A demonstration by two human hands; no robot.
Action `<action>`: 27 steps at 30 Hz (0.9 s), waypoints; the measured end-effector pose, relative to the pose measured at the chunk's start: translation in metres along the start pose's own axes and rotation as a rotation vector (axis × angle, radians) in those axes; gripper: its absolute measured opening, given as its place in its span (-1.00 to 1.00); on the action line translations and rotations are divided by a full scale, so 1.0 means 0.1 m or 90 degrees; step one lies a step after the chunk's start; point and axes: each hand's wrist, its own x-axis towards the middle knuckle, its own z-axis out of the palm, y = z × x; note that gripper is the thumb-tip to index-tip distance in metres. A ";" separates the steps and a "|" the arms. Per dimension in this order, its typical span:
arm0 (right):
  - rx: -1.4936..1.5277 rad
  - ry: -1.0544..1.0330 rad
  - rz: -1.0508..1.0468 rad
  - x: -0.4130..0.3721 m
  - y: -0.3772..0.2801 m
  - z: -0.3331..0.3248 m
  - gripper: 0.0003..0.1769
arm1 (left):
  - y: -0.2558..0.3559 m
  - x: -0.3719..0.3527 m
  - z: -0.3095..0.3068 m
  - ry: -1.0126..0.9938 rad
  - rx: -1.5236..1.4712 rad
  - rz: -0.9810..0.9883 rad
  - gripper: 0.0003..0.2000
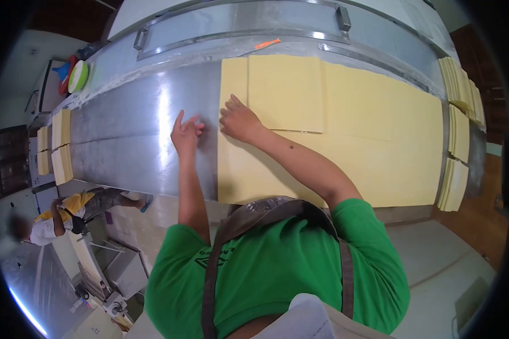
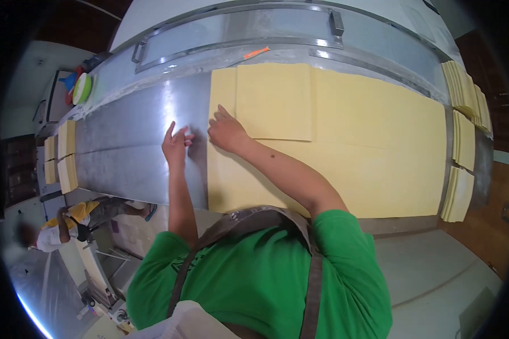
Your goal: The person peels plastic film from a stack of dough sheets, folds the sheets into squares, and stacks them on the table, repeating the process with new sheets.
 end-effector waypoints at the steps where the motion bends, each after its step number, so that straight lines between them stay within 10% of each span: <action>1: 0.002 0.008 -0.004 0.05 -0.01 0.10 -0.74 | 0.04 -0.04 -0.05 0.000 0.130 -0.024 -0.46; 4: -0.098 0.027 -0.030 0.02 -0.07 0.09 -0.81 | 0.15 -0.07 0.00 -0.007 0.241 -0.164 -0.38; 8: 0.242 0.247 0.030 -0.16 -0.01 -0.29 -0.92 | 0.07 0.14 0.53 -0.314 0.055 -0.373 -0.20; 11: 0.293 0.335 0.013 -0.50 0.09 -0.55 -0.95 | 0.00 0.31 0.96 -0.315 -0.078 -0.237 -0.23; 13: 0.288 0.438 0.104 -0.78 0.25 -0.63 -0.95 | 0.28 0.40 1.07 -0.463 0.446 0.219 -0.29; 18: 0.238 0.553 0.432 -1.63 0.68 -0.82 -0.91 | 0.79 0.24 1.42 -0.594 0.174 -0.016 -0.51; 20: 0.162 0.526 0.436 -1.88 0.73 -0.81 -0.87 | 0.18 0.46 1.60 -0.398 0.520 0.571 -0.48; 21: 0.089 0.495 0.433 -1.93 0.77 -0.81 -0.84 | 0.31 0.29 1.66 -0.495 0.645 0.419 -0.42; 27: -0.025 0.326 0.489 -1.68 0.84 -0.70 -0.50 | 0.27 -0.11 1.99 -0.471 0.711 0.560 -0.38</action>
